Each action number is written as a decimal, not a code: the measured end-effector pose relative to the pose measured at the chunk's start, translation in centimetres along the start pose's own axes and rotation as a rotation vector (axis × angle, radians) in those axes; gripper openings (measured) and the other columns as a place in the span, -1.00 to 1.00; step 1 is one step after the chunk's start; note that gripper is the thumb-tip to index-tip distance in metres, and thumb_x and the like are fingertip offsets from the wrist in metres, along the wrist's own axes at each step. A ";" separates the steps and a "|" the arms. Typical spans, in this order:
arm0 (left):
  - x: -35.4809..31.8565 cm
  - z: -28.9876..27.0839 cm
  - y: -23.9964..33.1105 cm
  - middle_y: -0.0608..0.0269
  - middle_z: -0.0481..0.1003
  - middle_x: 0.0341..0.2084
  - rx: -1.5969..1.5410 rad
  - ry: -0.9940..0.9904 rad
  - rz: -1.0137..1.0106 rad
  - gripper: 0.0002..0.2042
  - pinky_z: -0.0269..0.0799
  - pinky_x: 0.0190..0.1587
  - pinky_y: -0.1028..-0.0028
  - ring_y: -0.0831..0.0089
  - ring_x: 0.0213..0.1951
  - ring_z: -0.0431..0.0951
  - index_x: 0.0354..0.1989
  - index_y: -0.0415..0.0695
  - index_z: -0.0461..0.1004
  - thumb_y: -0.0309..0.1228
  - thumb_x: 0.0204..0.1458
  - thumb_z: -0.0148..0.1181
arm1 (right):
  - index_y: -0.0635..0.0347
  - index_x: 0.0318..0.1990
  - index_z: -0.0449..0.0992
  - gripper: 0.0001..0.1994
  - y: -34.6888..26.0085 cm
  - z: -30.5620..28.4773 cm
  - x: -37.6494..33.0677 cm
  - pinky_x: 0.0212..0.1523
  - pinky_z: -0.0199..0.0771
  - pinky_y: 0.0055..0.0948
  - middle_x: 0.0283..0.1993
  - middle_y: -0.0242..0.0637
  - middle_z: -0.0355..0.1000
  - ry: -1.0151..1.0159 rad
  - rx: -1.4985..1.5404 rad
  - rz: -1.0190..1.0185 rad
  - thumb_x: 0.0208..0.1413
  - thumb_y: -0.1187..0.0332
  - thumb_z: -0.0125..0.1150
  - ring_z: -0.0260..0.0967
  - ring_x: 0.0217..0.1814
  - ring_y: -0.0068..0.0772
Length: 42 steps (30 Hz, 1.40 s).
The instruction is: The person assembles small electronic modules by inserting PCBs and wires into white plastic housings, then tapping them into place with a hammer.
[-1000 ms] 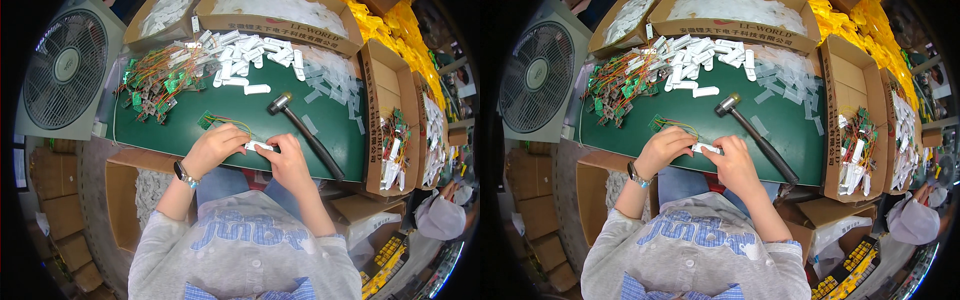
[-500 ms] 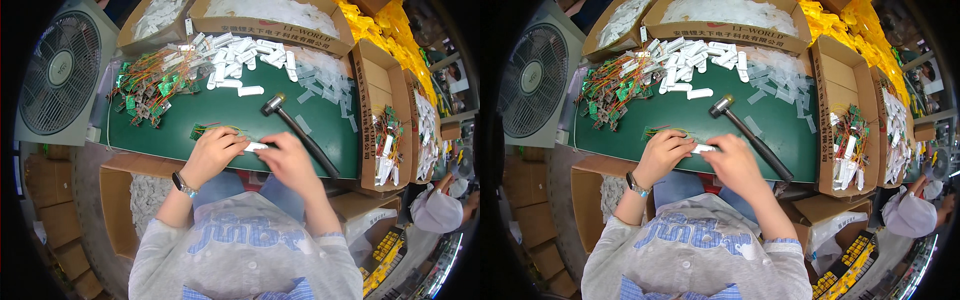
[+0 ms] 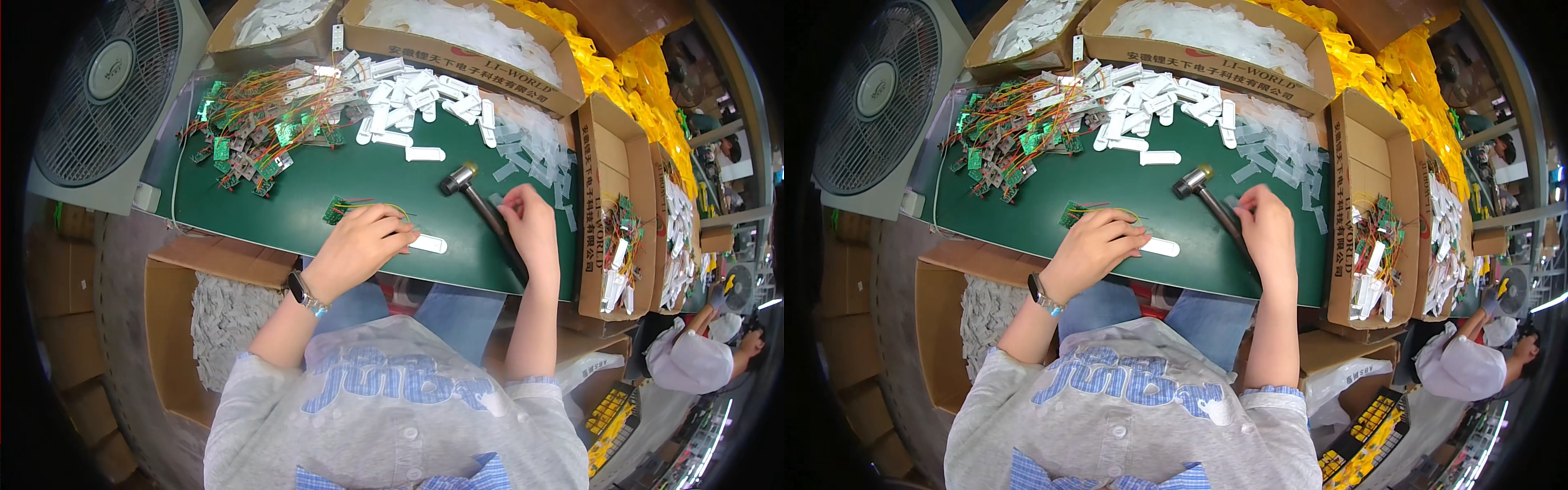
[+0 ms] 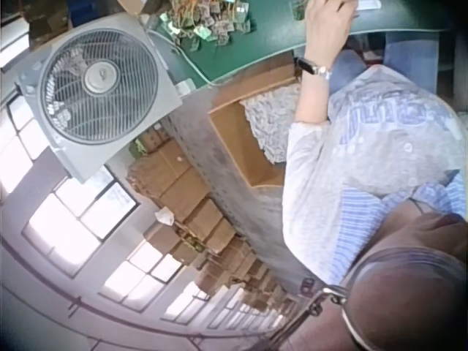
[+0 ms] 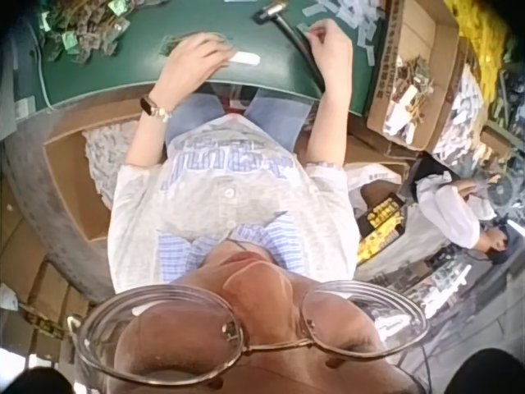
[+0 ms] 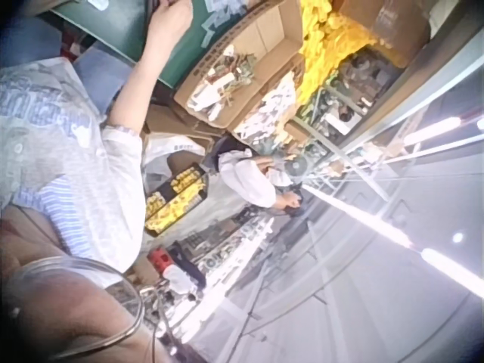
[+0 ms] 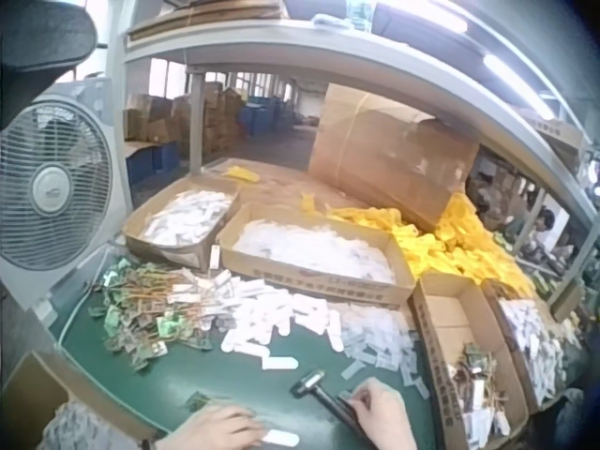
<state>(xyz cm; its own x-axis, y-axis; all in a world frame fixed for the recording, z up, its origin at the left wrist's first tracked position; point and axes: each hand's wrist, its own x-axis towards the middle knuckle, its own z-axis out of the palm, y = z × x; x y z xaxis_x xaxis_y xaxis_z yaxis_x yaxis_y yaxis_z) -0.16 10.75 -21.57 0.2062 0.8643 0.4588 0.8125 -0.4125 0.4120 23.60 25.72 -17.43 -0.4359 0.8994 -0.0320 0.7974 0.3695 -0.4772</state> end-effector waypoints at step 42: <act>0.0 -0.1 0.0 0.33 0.55 -0.16 -0.019 -0.068 -0.058 -0.73 0.43 0.03 0.25 0.27 -0.01 0.51 -0.24 -0.08 0.55 -0.33 -0.15 0.38 | 0.05 -0.11 0.64 -0.69 -3.9 6.8 -6.1 -0.16 0.38 -0.38 -0.08 -0.44 0.49 0.235 -0.096 -0.700 -0.08 0.44 0.26 0.41 -0.10 -0.40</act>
<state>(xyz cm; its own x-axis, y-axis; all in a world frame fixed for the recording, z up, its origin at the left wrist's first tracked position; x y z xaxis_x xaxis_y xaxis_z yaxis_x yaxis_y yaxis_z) -0.21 10.73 -21.44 0.1962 0.9040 0.3799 0.8136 -0.3663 0.4515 20.28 17.19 -21.35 -0.7632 0.4686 0.4450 0.4037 0.8834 -0.2380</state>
